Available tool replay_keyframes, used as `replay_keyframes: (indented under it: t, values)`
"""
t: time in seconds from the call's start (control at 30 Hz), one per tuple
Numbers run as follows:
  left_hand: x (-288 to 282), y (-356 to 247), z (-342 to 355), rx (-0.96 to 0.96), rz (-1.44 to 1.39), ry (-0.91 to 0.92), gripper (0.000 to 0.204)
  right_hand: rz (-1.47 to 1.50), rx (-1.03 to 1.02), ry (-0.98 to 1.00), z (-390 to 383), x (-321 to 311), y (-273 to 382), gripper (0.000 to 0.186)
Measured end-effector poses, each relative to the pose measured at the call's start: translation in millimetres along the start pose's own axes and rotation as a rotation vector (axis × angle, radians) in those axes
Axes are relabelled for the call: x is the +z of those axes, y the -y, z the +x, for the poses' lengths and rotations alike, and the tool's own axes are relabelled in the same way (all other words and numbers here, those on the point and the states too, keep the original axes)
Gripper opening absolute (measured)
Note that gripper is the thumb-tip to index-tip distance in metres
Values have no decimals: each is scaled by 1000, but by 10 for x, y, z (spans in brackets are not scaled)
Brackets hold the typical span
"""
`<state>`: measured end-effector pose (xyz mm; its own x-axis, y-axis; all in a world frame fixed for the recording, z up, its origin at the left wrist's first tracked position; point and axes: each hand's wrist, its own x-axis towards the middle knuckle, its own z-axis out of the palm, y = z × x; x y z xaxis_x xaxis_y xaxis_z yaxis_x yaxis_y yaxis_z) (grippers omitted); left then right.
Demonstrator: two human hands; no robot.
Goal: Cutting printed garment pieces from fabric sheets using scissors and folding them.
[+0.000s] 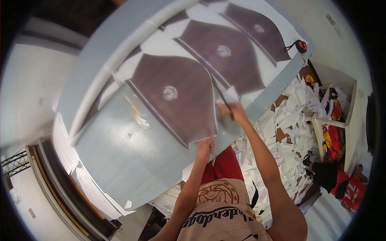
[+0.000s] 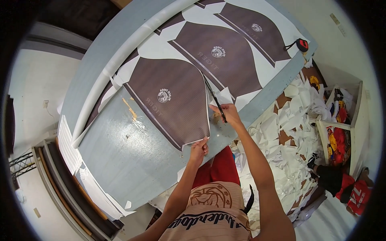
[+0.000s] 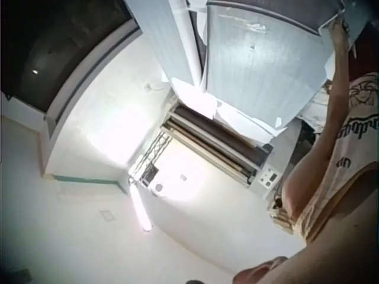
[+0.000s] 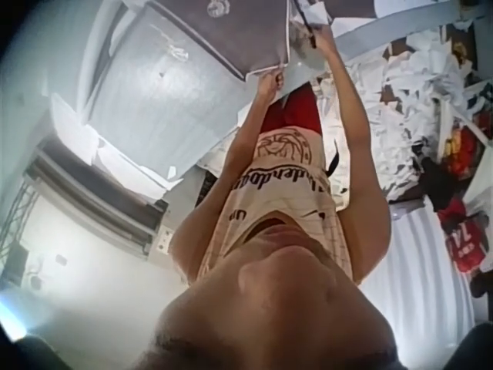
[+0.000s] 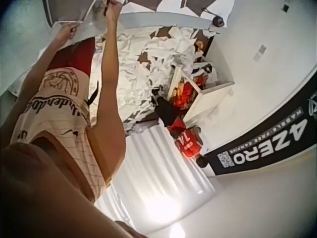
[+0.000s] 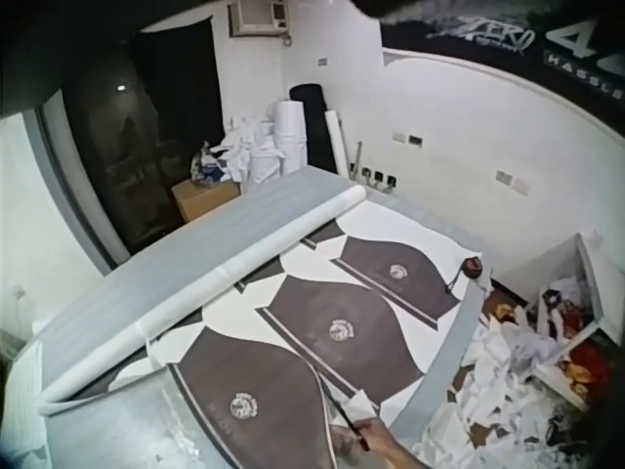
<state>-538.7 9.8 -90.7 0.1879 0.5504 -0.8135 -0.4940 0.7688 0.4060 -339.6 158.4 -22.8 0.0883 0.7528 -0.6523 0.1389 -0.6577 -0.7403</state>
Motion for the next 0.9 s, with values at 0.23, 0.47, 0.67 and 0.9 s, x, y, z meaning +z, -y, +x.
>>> replay_keyframes:
  t: [0.23,0.47,0.67,0.9]
  values:
    - [9,-32,2,1,42,-35,22,-117,-18,59,195,-219,80,51]
    - [174,-88,-6,2,29,-65,30,-101,-1,104,453,-373,173,54]
    - [177,-136,30,22,72,-105,27,-140,-26,139,693,-307,401,49]
    - [199,-199,25,19,68,-130,27,-151,-22,206,984,-345,627,54]
